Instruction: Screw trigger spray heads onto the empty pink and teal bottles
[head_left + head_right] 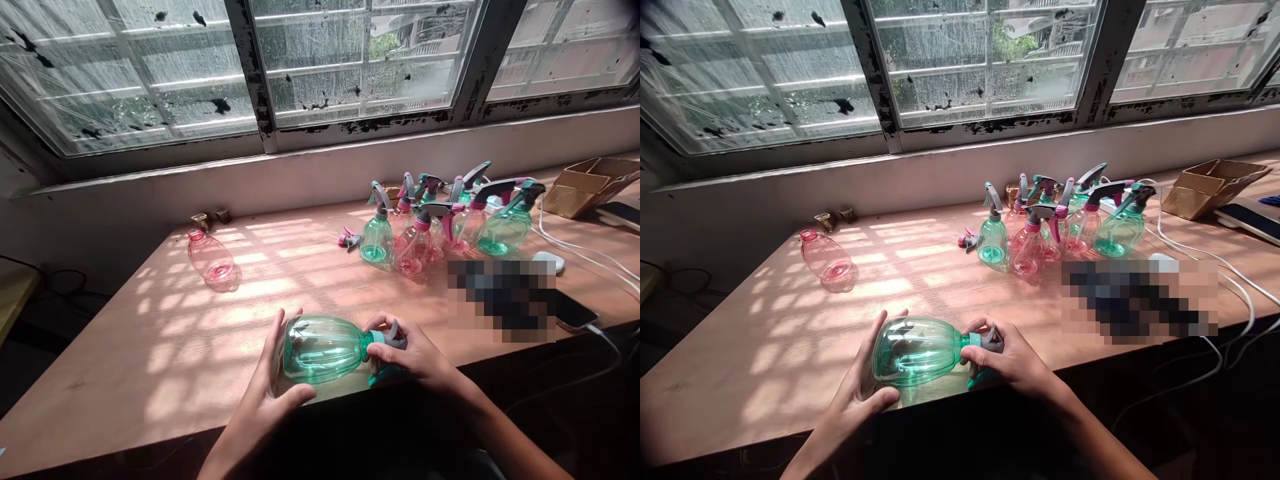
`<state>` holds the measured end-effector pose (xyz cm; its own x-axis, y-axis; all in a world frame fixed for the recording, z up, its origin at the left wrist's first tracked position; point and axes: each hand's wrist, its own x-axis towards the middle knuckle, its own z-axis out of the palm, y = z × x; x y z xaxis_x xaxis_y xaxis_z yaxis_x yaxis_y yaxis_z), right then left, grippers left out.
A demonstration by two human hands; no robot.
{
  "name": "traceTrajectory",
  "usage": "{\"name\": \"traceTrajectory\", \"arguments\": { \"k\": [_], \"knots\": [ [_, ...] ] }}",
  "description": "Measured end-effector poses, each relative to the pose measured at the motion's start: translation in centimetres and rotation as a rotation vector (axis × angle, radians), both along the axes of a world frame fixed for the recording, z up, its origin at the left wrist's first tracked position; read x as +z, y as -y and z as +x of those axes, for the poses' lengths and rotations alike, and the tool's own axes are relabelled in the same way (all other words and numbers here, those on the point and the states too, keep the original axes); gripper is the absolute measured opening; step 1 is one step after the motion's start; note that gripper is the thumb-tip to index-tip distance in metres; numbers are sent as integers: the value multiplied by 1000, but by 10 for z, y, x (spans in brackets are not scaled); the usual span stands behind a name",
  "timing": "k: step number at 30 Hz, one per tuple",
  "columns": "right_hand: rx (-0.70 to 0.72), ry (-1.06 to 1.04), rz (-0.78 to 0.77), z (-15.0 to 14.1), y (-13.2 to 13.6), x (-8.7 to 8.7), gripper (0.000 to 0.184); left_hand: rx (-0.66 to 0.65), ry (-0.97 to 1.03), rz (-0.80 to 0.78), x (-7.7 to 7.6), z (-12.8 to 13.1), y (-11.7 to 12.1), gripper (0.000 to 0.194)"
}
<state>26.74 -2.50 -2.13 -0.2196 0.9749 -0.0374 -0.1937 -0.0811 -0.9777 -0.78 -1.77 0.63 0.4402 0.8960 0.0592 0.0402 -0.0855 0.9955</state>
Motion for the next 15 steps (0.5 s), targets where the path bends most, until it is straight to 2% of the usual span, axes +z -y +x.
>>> {"name": "traceTrajectory", "arguments": {
  "k": [2,6,10,15],
  "knots": [
    [-14,14,-8,1,0,1,34,-20,-3,19,-1,-1,-1,83],
    [-26,-2,-46,3,0,1,36,-73,45,74,-6,-1,-2,84],
    [16,-33,-43,4,1,1,34,-101,77,55,-6,-2,1,78],
    [49,-101,-57,3,2,2,32,-103,116,20,-3,-4,1,93]
  ]
}}
